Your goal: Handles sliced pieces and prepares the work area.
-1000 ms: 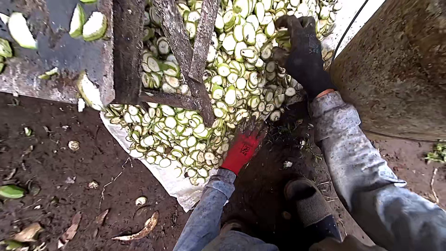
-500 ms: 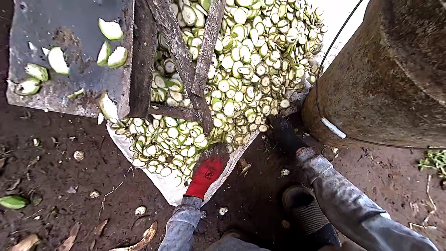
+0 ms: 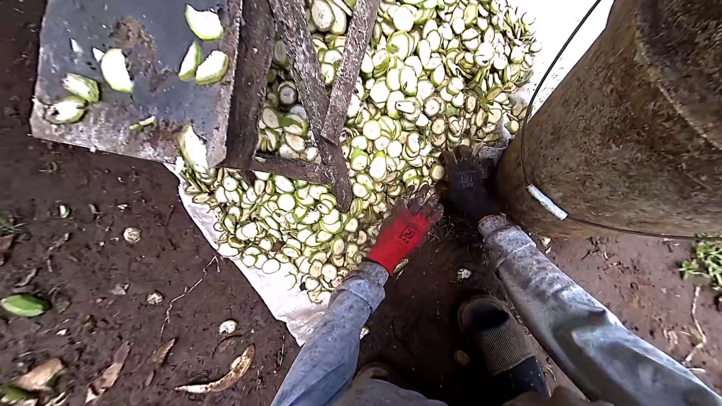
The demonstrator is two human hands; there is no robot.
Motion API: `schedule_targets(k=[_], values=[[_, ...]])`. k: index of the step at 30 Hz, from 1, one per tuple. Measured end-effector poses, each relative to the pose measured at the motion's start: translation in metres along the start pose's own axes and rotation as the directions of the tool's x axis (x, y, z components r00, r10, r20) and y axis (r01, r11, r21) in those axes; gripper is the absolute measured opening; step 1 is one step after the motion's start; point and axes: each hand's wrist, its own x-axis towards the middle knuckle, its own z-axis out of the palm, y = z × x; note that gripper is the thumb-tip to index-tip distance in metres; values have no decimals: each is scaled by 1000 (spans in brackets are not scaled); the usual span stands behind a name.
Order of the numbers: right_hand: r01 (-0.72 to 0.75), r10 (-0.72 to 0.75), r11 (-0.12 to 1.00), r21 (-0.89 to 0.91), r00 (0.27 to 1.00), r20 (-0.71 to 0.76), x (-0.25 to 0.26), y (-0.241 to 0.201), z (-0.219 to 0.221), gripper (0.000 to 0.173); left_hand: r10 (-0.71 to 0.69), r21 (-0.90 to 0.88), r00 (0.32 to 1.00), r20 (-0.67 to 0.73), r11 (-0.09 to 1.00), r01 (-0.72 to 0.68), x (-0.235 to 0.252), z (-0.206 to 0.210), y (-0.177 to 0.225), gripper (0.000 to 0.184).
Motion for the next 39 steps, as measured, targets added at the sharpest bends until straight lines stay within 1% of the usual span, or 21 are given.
schedule_targets(k=[3, 5, 7, 9, 11, 12, 14, 16, 19, 20, 22, 23, 25, 27, 28, 29, 31, 33, 35, 37, 39], values=[[-29, 27, 997, 72, 999, 31, 21, 7, -18, 54, 29, -26, 996, 87, 999, -26, 15, 30, -18, 70], [-78, 94, 983, 167, 991, -92, 35, 8, -41, 37, -9, -58, 993, 119, 998, 16, -1, 34, -28, 67], [-127, 184, 970, 208, 943, -278, 50, -1, -65, 44, -22, -31, 989, 149, 999, 27, -24, 36, -35, 60], [-193, 236, 969, 152, 902, -361, 64, -7, -80, 68, -45, -2, 990, 132, 999, 45, -48, 36, -41, 49], [-171, 199, 980, 105, 902, -382, 61, -11, -77, 83, -109, -6, 990, 94, 994, 110, -80, 36, -44, 41], [-102, 128, 991, 86, 905, -407, 52, -14, -70, 81, -149, -8, 983, 106, 989, 150, -98, 33, -46, 40], [78, -44, 994, 81, 930, -366, 23, -23, -58, 69, -207, 15, 965, 164, 978, 207, -136, 26, -54, 40], [242, -203, 963, 118, 940, -272, -17, -27, -40, 55, -235, 64, 959, 156, 972, 228, -170, 25, -62, 39], [364, -356, 917, 164, 931, -75, -76, -28, -24, 35, -242, 71, 960, 142, 970, 234, -194, 18, -65, 41], [391, -389, 906, 164, 920, -43, -87, -31, -15, 35, -206, 41, 976, 78, 978, 203, -199, 14, -63, 40], [358, -366, 924, 134, 930, 35, -92, -42, 8, 63, -173, -38, 977, -123, 985, 170, -212, 6, -53, 36], [330, -341, 934, 136, 937, 69, -92, -50, 22, 75, -222, -61, 950, -219, 975, 214, -220, 5, -43, 35], [281, -307, 943, 178, 941, 143, -93, -68, 44, 70, -449, -119, 830, -330, 892, 435, -238, 11, -19, 45], [200, -279, 931, 306, 930, 239, -99, -96, 53, 60, -724, -170, 650, -231, 687, 706, -249, 23, 1, 84], [191, -301, 906, 378, 919, 255, -103, -111, 61, 57, -821, -184, 558, -123, 571, 800, -249, 29, 7, 105], [203, -344, 874, 441, 900, 267, -109, -127, 67, 54, -874, -202, 485, -6, 476, 856, -247, 35, 8, 116], [243, -461, 789, 564, 842, 281, -122, -158, 67, 59, -900, -226, 425, 93, 397, 890, -240, 43, -2, 110], [256, -538, 712, 654, 797, 273, -127, -178, 57, 63, -903, -304, 427, 50, 393, 868, -239, 36, -21, 87], [364, -607, 673, 645, 770, 199, -126, -181, 48, 62, -903, -399, 428, 40, 378, 835, -243, 14, -33, 72], [534, -680, 645, 546, 727, 93, -122, -171, 48, 41, -904, -467, 425, 52, 354, 810, -252, -9, -35, 65], [651, -741, 643, 403, 662, 113, -128, -152, 60, 22, -930, -502, 366, 37, 299, 811, -268, -17, -27, 59]])
